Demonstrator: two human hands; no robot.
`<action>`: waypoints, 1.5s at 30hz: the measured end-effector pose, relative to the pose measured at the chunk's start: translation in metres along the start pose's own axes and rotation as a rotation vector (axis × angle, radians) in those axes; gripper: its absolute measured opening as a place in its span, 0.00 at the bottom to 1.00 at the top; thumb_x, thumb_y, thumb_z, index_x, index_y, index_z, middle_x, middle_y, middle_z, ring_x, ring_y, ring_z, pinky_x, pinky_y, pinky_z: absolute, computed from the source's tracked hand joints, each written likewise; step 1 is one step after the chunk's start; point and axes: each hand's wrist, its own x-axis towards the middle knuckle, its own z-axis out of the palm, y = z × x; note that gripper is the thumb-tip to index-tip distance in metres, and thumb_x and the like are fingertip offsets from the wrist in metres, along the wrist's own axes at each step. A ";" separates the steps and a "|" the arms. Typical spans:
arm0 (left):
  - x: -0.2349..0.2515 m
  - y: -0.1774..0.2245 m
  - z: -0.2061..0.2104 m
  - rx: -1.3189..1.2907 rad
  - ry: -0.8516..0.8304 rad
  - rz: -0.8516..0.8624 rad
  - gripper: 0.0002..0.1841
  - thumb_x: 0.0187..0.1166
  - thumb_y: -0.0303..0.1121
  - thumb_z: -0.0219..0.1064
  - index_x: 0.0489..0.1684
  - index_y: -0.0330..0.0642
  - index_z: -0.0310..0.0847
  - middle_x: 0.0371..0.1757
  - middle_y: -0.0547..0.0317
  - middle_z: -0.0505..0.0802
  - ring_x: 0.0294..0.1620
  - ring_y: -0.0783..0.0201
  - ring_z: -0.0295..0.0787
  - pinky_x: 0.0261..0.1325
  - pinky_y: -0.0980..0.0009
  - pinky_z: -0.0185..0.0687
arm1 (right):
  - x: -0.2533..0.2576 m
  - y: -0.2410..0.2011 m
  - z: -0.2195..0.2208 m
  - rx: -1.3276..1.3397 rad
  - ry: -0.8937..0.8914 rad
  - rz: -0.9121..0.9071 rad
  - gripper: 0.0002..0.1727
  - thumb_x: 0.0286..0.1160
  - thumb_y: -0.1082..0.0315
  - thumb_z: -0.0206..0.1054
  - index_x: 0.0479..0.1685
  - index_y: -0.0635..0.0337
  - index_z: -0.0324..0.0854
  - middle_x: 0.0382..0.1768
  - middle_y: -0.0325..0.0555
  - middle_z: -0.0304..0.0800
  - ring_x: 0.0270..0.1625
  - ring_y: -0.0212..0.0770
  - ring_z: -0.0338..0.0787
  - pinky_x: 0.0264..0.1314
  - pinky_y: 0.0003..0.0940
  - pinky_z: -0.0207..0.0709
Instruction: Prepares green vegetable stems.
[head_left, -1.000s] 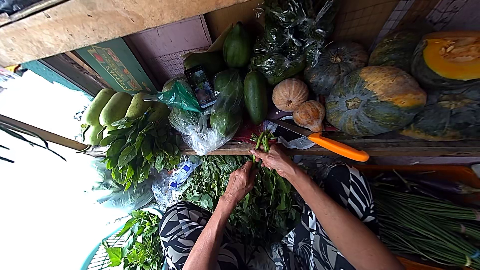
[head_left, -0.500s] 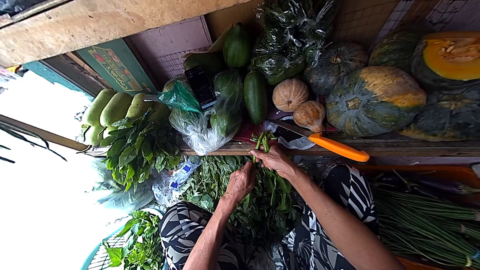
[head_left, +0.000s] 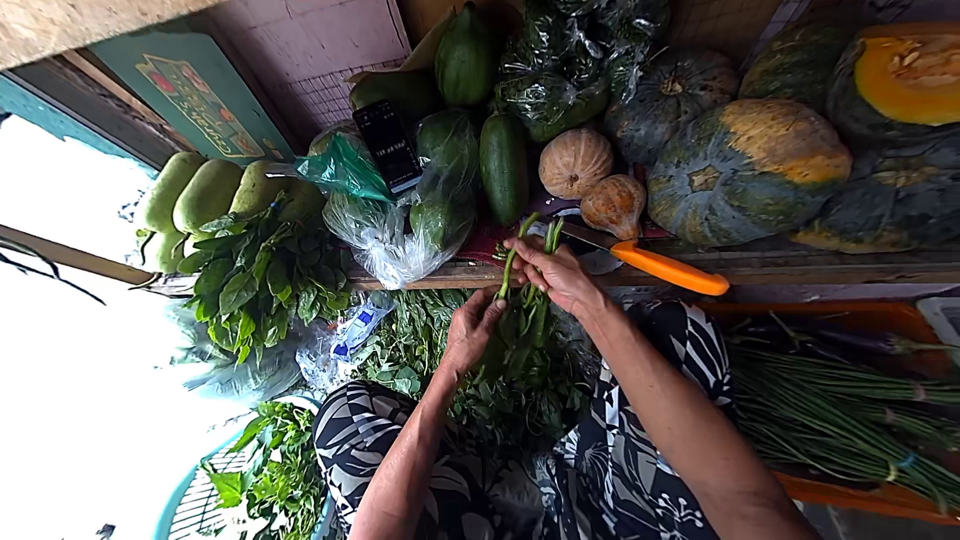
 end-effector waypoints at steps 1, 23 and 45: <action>-0.001 -0.001 0.001 -0.017 0.035 0.011 0.15 0.87 0.34 0.61 0.63 0.35 0.84 0.44 0.60 0.94 0.42 0.77 0.88 0.52 0.77 0.84 | 0.003 -0.001 -0.003 0.057 -0.019 -0.009 0.13 0.92 0.67 0.55 0.61 0.63 0.81 0.28 0.34 0.83 0.17 0.22 0.71 0.19 0.15 0.69; -0.018 0.006 0.003 0.205 -0.048 -0.035 0.33 0.89 0.58 0.53 0.85 0.45 0.68 0.77 0.47 0.83 0.74 0.51 0.81 0.74 0.48 0.74 | 0.009 0.006 0.007 0.207 0.114 0.090 0.20 0.95 0.55 0.50 0.29 0.51 0.70 0.13 0.29 0.64 0.14 0.28 0.69 0.30 0.27 0.80; -0.004 -0.091 0.041 -0.272 0.003 -0.368 0.29 0.94 0.48 0.46 0.80 0.32 0.70 0.74 0.41 0.84 0.72 0.55 0.82 0.76 0.55 0.77 | -0.003 -0.013 -0.010 0.051 0.084 -0.006 0.21 0.93 0.56 0.54 0.23 0.45 0.65 0.07 0.25 0.56 0.07 0.24 0.58 0.13 0.20 0.65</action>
